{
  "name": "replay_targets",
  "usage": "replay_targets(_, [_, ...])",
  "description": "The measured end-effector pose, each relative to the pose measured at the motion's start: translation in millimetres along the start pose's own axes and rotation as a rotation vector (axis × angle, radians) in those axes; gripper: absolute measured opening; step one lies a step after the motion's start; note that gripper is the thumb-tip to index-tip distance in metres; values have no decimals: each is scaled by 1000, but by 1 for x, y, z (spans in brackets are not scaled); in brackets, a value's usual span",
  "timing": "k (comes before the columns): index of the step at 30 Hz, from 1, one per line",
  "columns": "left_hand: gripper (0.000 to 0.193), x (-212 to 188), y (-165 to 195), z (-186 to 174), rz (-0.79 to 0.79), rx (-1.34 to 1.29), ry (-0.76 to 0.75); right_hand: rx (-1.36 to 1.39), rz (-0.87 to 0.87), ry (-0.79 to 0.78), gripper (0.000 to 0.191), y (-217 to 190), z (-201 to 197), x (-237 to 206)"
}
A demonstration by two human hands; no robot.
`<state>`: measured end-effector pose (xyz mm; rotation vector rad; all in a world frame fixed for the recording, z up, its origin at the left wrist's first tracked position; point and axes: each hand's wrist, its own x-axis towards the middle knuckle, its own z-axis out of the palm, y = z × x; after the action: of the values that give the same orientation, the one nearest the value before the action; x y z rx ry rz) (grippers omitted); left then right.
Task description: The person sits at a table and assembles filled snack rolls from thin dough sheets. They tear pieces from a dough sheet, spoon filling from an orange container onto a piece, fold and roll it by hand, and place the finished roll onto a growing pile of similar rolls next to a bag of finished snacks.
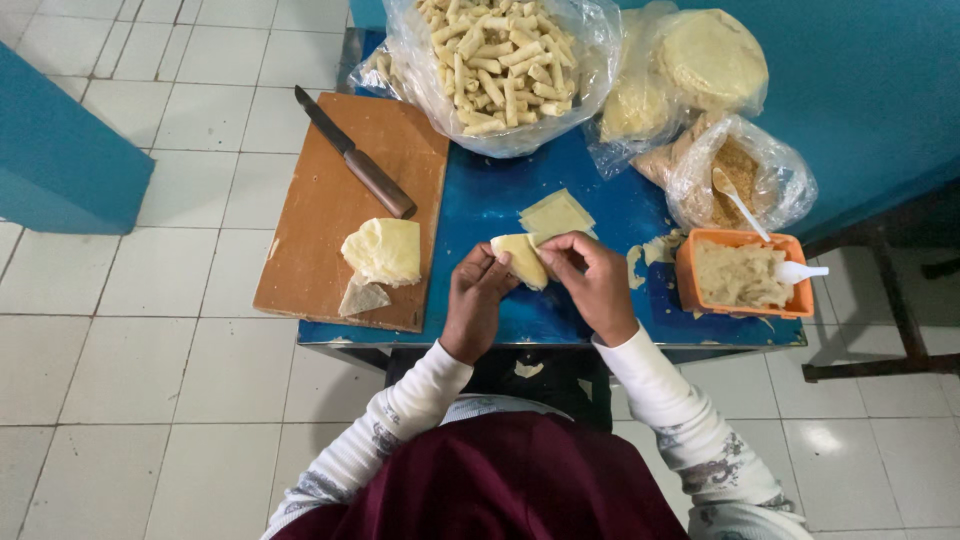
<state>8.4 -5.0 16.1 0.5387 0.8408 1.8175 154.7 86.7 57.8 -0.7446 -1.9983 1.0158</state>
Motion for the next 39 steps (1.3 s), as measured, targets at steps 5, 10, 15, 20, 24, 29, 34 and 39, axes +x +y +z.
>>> replay_targets(5, [12, 0, 9, 0, 33, -68, -19, -247, -37, 122, 11, 5, -50, 6])
replay_targets(10, [16, -1, 9, 8, 15, -83, -18, -768, -376, 169, 22, -25, -52, -1])
replay_targets(15, [28, -5, 5, 18, 18, -64, -27, -427, -315, 68, 29, -42, 4, -12])
replay_targets(20, [25, -9, 7, 13, 96, 129, -28, -212, -53, 66, 11, -30, 3, -10])
replay_targets(24, [20, -4, 3, 13, 171, 258, -52, 113, 226, -86, 16, -10, -7, -7])
replay_targets(29, [24, 1, -4, 13, 207, 374, 21, 505, 327, -189, 16, 16, -7, -5])
replay_targets(34, [18, 1, -6, 5, 198, 317, -2, 697, 433, -206, 13, 38, -7, -6])
replay_targets(39, [17, -2, -1, 0, 127, 311, 22, 975, 593, -161, 8, 51, -8, -5])
